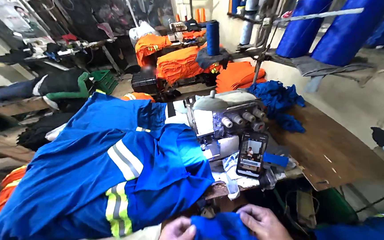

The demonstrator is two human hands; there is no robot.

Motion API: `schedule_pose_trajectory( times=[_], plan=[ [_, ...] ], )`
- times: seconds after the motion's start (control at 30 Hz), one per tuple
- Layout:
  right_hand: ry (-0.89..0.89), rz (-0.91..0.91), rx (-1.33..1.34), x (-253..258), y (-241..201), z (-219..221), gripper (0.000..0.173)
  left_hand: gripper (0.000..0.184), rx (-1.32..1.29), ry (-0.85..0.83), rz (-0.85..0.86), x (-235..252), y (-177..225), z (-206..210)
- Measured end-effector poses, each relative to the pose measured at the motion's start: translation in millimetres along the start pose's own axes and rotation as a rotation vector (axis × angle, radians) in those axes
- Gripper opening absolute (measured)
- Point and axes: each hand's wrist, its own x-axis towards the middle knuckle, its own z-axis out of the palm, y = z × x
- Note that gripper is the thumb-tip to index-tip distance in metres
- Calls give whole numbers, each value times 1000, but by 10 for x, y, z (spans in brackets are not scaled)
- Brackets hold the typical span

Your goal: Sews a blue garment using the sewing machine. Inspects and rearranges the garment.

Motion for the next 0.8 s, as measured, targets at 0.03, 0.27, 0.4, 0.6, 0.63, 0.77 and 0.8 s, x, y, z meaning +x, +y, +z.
schedule_pose_trajectory(
  times=[0.03, 0.27, 0.4, 0.6, 0.63, 0.77, 0.8],
  plan=[
    [-3, -12, 16, 29, -34, 101, 8, 7, -21, -7, -17, 46, 36, 137],
    [31, -73, 14, 94, -32, 411, 14, 8, -270, -40, -52, 198, 50, 528],
    [78, -31, 27, 111, -6, 459, 14, 7, -270, -9, -83, 173, 74, 550],
    [68, -72, -43, 139, -48, 536, 17, 12, -173, -17, -21, 196, 29, 595],
    [53, -93, -77, 114, -52, 541, 21, 15, -122, -38, 21, 203, 22, 583],
    [91, -223, -184, 44, -58, 538, 16, 19, 402, -39, 415, 268, 105, 452],
    [90, -252, -197, 31, -89, 528, 15, 20, 521, -50, 534, 330, 141, 403]
  ],
)
